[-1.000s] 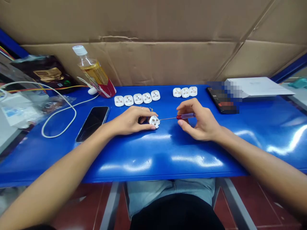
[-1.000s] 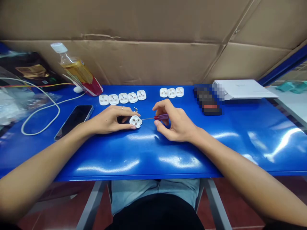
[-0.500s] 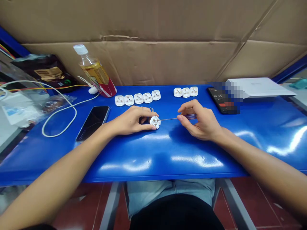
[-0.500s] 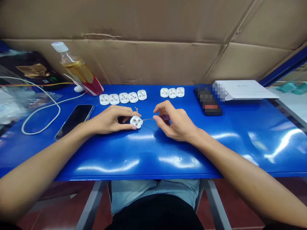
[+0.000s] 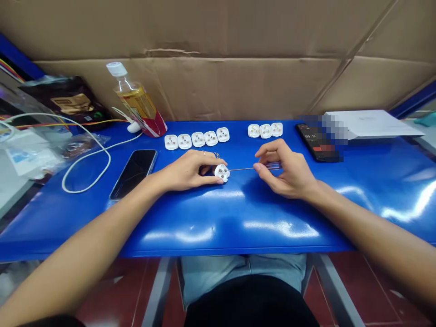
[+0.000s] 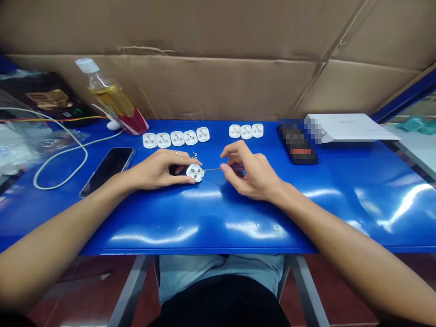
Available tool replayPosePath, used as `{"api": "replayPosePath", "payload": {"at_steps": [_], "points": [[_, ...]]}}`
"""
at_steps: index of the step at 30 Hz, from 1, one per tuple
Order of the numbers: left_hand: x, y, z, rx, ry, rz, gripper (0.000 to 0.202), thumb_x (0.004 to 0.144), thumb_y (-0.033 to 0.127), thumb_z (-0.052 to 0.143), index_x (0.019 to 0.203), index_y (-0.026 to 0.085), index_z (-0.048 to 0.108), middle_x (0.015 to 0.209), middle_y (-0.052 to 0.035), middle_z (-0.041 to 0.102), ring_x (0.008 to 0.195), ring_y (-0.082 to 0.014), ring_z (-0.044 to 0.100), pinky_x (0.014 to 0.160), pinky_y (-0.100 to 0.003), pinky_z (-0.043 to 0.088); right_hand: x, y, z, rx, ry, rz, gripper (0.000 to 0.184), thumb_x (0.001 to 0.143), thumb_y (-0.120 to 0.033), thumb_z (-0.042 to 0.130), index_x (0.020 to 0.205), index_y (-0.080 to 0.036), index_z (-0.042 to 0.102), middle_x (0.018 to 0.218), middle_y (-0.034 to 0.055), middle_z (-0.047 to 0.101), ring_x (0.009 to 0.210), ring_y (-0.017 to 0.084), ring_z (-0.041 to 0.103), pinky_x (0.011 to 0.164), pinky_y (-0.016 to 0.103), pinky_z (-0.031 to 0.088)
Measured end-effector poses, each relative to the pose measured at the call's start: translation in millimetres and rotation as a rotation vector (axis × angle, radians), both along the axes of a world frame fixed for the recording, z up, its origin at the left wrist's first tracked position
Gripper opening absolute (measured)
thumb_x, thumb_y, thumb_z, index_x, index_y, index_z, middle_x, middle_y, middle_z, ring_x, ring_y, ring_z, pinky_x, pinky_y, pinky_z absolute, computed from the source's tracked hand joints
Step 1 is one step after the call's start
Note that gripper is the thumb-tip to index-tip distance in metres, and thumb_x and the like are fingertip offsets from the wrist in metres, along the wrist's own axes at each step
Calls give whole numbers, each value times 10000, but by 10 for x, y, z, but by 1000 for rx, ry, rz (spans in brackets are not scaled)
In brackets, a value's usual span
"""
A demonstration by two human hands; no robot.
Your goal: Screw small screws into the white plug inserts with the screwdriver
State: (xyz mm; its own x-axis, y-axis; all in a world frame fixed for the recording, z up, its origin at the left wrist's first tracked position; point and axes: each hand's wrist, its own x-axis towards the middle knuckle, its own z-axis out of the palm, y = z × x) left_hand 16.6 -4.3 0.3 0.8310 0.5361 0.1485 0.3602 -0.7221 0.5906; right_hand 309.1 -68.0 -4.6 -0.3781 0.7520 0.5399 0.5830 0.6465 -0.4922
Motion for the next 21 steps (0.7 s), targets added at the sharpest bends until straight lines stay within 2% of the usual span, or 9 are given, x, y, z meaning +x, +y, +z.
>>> {"api": "replayPosePath", "payload": {"at_steps": [2,5,7,11,16,21], "points": [[0,1,-3,0,-3,-5,435,968,536,722,1247,205,768,883,-22,688,725,-135,576,702,-252,435,-2,-1,-1,3,-15,-11,204,972,-258,665,1125,-278,531,785,-15,726,665,197,747,580,297,563],[0,2,-5,4,-8,-5,431,968,529,725,1239,196,768,837,-10,656,709,-132,564,695,-252,428,-4,3,-10,-6,4,28,312,940,-249,690,1187,-274,501,902,14,742,764,208,765,681,325,616],[3,0,-2,4,-13,-6,425,965,522,730,1230,192,770,828,-9,650,704,-133,559,691,-251,427,-9,6,-14,-6,22,27,360,920,-239,704,1203,-278,485,930,18,740,777,205,764,686,321,620],[14,-10,7,-5,-11,-22,414,972,518,721,1228,195,765,854,-17,663,710,-134,551,695,-253,426,-18,-2,-10,38,4,-8,254,969,-286,693,1141,-294,507,719,-48,702,598,179,716,565,281,551],[16,-12,0,0,-20,-25,391,979,514,712,1194,193,767,856,-23,660,705,-136,547,681,-252,418,-4,-10,-24,25,-17,38,354,915,-256,722,1193,-288,507,913,9,771,765,215,783,660,311,604],[17,-11,-3,1,-18,-22,383,986,494,709,1203,184,759,815,-6,615,698,-133,533,676,-247,409,-2,-7,-22,9,-68,-24,197,970,-348,704,1098,-283,569,805,-10,756,687,211,776,560,288,554]]}}
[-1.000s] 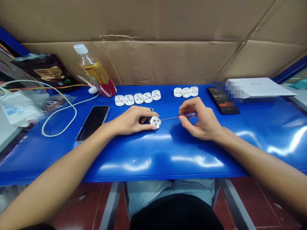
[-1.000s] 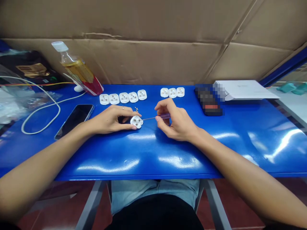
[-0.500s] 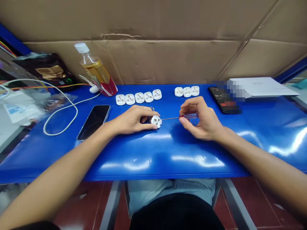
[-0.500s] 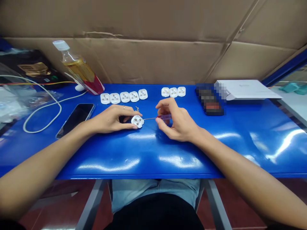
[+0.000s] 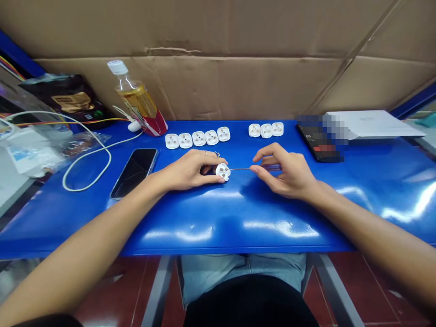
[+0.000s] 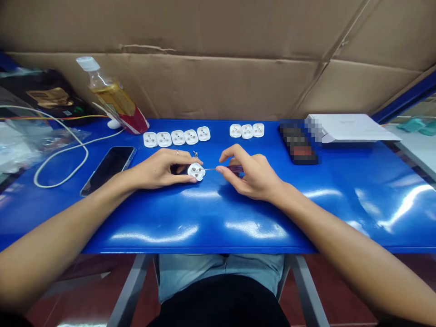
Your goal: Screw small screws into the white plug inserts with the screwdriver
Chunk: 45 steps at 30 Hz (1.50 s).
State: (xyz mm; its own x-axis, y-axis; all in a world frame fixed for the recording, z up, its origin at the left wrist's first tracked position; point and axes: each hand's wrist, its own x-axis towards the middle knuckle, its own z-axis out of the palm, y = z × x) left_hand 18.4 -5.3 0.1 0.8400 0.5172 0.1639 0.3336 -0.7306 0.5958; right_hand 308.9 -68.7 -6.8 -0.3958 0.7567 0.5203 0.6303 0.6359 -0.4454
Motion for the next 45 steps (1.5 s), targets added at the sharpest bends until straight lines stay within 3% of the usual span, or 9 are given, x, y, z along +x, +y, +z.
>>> {"api": "replayPosePath", "payload": {"at_steps": [5,10,18,22,27,33,36,41,45], "points": [[12,-10,19,2,6,-4,357,985,481,713,1162,174,758,837,-13,631,711,-134,545,686,-248,410,-13,1,56,-37,61,80,209,931,-257,705,1075,-272,555,941,19,755,772,198,757,709,324,628],[18,5,1,-26,20,-22,296,997,459,698,1039,169,739,801,-10,607,704,-138,538,664,-250,396,-44,-16,99,-183,90,21,141,953,-305,719,955,-261,585,778,-7,735,606,179,704,549,305,556],[36,-8,4,-8,37,-16,295,1007,442,688,1066,157,738,807,-12,606,710,-142,554,667,-254,409,-195,-94,86,-406,356,-21,281,974,-424,744,876,-268,532,529,-66,650,415,174,649,408,288,490],[-13,8,37,8,102,-5,375,1024,479,651,1216,168,736,890,-37,650,759,-157,589,702,-260,443,-217,-88,66,-378,424,-31,266,986,-440,726,878,-268,555,502,-78,609,408,175,641,407,298,500],[-117,55,115,99,141,57,651,949,578,724,1490,230,624,1005,-64,684,861,-198,621,804,-306,473,-117,-83,120,-183,405,-57,218,976,-403,742,871,-274,601,627,-42,679,455,157,636,456,325,533],[-55,17,148,-14,111,262,430,936,585,722,991,163,788,766,-27,706,671,-150,603,629,-271,427,-66,-107,132,-84,374,-61,177,981,-356,728,869,-271,621,629,-37,682,441,142,590,454,328,511],[-18,-18,149,-130,89,266,355,939,528,732,962,180,796,792,-22,761,690,-147,655,632,-255,460,-75,-126,146,-75,431,-19,179,987,-351,723,873,-259,620,611,-41,674,412,119,552,416,298,454],[45,122,399,-115,23,243,298,946,472,722,1039,212,835,1051,-44,827,939,-212,749,819,-293,552,-60,-115,160,-55,327,100,140,962,-252,739,874,-245,630,635,-52,652,474,96,553,459,252,431],[276,488,687,104,60,222,317,922,460,745,1067,197,846,1074,-46,828,996,-242,738,932,-347,531,-65,-104,89,-140,221,212,119,979,-277,721,903,-231,642,709,-36,688,549,98,604,524,236,460]]}}
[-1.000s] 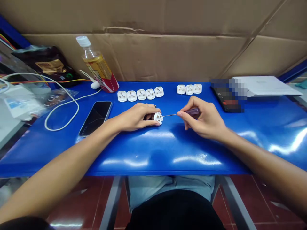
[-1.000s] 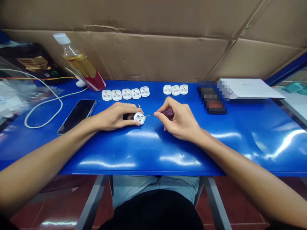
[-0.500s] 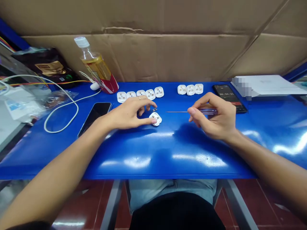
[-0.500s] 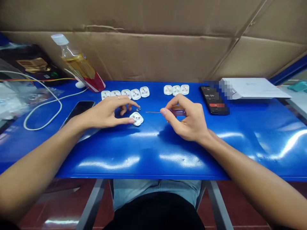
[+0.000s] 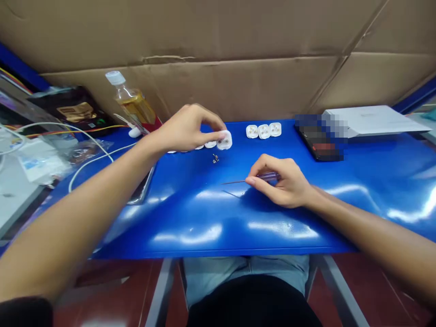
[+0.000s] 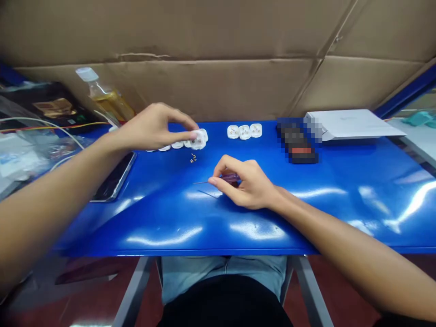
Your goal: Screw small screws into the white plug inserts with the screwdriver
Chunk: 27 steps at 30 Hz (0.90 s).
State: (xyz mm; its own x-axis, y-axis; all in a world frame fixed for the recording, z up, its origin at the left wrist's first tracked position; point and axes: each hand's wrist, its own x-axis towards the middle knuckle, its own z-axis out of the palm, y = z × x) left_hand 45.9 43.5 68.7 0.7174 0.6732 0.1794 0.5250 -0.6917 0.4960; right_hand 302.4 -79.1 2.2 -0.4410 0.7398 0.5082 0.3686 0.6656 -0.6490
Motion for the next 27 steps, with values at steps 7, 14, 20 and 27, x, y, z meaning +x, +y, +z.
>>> {"api": "replayPosePath", "payload": {"at_steps": [7,14,20,27], "points": [[487,751,-201,50,72,-73,246,874,350,764,983,145,845,967,-97,818,924,-239,741,841,-344,505,-11,-22,-35,-34,-88,72,143,1012,-319,672,914,-215,655,716,-23,709,536,95,592,522,232,430],[461,948,-406,-17,216,-86,284,874,413,731,1014,194,845,1041,-72,825,984,-238,744,859,-327,500,24,-19,-32,-9,-127,156,126,1021,-319,661,939,-224,650,653,-51,652,482,79,501,494,222,380],[482,945,-339,33,184,-83,435,883,478,721,1199,192,811,1180,-86,805,1090,-258,731,923,-342,511,39,-24,-20,19,-149,161,113,1018,-307,666,947,-221,657,656,-54,651,487,71,494,505,216,369],[1005,1084,-439,7,236,-143,474,870,464,732,1238,171,790,1218,-110,797,1106,-273,735,934,-358,530,41,-1,6,19,-154,162,111,1016,-298,659,937,-221,651,643,-52,650,477,79,491,491,221,363]]}}
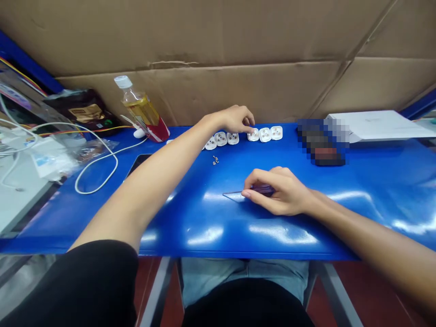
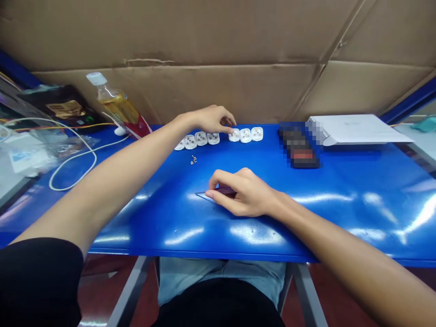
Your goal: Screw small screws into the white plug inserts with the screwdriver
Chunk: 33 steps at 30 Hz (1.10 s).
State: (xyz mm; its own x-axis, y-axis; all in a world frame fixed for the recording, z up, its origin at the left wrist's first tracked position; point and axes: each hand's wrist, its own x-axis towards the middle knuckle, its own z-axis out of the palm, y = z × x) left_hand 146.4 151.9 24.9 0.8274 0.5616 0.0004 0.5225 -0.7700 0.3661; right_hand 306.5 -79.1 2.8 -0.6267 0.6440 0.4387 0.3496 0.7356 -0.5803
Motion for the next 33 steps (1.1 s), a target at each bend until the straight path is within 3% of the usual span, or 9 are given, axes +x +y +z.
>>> {"api": "replayPosePath", "payload": {"at_steps": [4,7,13,16,20,23,28,33], "points": [[152,48,-71,-37,-51,-35,326,856,351,741,1102,158,832,1102,-100,820,1044,-253,743,897,-340,533,6,29,8,-5,1,-12,106,1014,-298,662,943,-220,649,641,-54,641,488,83,494,504,221,372],[84,-19,-18,-90,-127,-11,302,834,348,767,1035,134,840,1023,-113,822,954,-243,744,851,-340,536,14,50,2,-28,-11,-16,117,1019,-309,655,945,-219,647,641,-58,631,491,82,493,505,222,368],[-443,-523,337,-174,-227,93,321,865,399,752,1030,133,821,926,-106,810,794,-207,711,703,-312,516,39,43,-28,-40,-7,-17,119,1013,-330,664,951,-228,656,688,-43,664,521,94,531,522,241,392],[-820,-894,405,-191,-166,157,276,861,429,766,963,178,820,869,-65,804,743,-189,706,675,-292,501,9,45,-36,-40,46,-140,114,1008,-336,666,954,-235,656,764,-15,708,603,129,613,592,270,464],[-1229,-1341,269,-295,-187,273,270,848,477,781,914,218,820,837,-40,808,746,-201,736,668,-278,537,-95,121,-56,-119,209,-386,109,1012,-336,662,1011,-228,656,880,15,728,703,162,670,685,311,538],[-1352,-1533,133,-378,-197,337,274,822,494,802,928,243,823,817,-30,811,717,-201,742,637,-267,551,-155,206,-124,-208,281,-394,156,1025,-358,646,1108,-226,662,963,26,726,768,167,689,720,320,562],[-1336,-1601,56,-400,-167,339,261,838,481,782,923,239,830,756,-25,797,646,-184,718,552,-240,506,-155,279,-254,-350,307,-310,234,1041,-413,629,1166,-217,655,957,26,717,817,168,697,786,335,579],[-1393,-1561,47,-312,-155,322,295,883,492,732,1019,255,841,830,-20,800,710,-181,709,592,-243,488,-139,268,-261,-337,271,-308,230,1033,-417,647,1142,-216,662,933,29,727,805,169,699,795,332,578]]}}
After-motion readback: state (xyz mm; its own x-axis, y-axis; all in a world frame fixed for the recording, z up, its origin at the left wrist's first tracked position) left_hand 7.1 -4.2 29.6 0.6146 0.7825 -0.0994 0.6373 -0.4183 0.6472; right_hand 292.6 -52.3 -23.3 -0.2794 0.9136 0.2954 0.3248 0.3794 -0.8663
